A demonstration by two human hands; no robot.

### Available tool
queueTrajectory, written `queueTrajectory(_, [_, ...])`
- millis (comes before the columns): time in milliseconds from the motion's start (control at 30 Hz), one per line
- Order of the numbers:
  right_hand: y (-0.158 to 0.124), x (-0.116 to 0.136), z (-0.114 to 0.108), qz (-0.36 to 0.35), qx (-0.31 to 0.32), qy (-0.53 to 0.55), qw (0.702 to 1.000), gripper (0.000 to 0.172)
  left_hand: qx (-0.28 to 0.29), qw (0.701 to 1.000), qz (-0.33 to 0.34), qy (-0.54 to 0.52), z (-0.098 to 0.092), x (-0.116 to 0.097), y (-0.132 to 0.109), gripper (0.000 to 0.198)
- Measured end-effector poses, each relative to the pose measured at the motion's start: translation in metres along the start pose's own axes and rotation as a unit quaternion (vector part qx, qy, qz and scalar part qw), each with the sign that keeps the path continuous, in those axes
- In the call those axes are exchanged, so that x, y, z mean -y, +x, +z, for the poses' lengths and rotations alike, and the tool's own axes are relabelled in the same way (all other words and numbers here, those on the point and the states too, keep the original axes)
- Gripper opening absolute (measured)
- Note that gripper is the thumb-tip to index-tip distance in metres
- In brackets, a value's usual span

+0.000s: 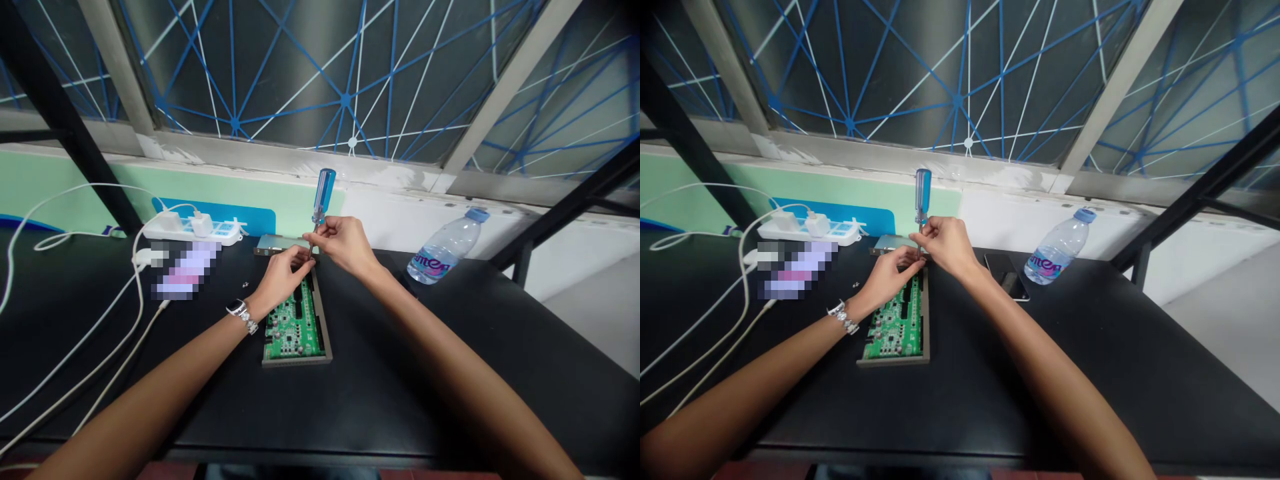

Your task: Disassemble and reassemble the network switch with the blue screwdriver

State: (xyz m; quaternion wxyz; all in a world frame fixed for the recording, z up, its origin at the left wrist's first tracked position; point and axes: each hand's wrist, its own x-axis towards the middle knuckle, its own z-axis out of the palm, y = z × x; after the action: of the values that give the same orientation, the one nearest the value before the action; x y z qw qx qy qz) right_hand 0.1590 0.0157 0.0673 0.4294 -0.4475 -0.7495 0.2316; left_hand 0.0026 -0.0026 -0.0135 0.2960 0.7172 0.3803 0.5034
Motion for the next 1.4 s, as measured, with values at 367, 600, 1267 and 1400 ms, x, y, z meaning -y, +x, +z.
queueTrajectory(367, [0.002, -0.003, -0.011, 0.021, 0.145, 0.108, 0.983, 0.019, 0.014, 0.999, -0.017, -0.030, -0.005, -0.002, 0.002, 0.017])
queueTrajectory(600, [-0.002, 0.000, -0.001, 0.005, 0.061, 0.070, 0.996, 0.023, 0.058, 0.997, -0.011, -0.050, -0.009, -0.004, 0.006, 0.021])
queueTrajectory(1267, [0.007, 0.005, -0.025, -0.045, 0.085, 0.133, 0.986, 0.030, 0.073, 0.996, -0.038, -0.033, -0.012, -0.011, 0.006, 0.020])
queueTrajectory(1400, [0.008, 0.005, -0.026, -0.041, 0.098, 0.133, 0.985, 0.031, 0.072, 0.996, -0.041, -0.044, -0.011, -0.010, 0.006, 0.020])
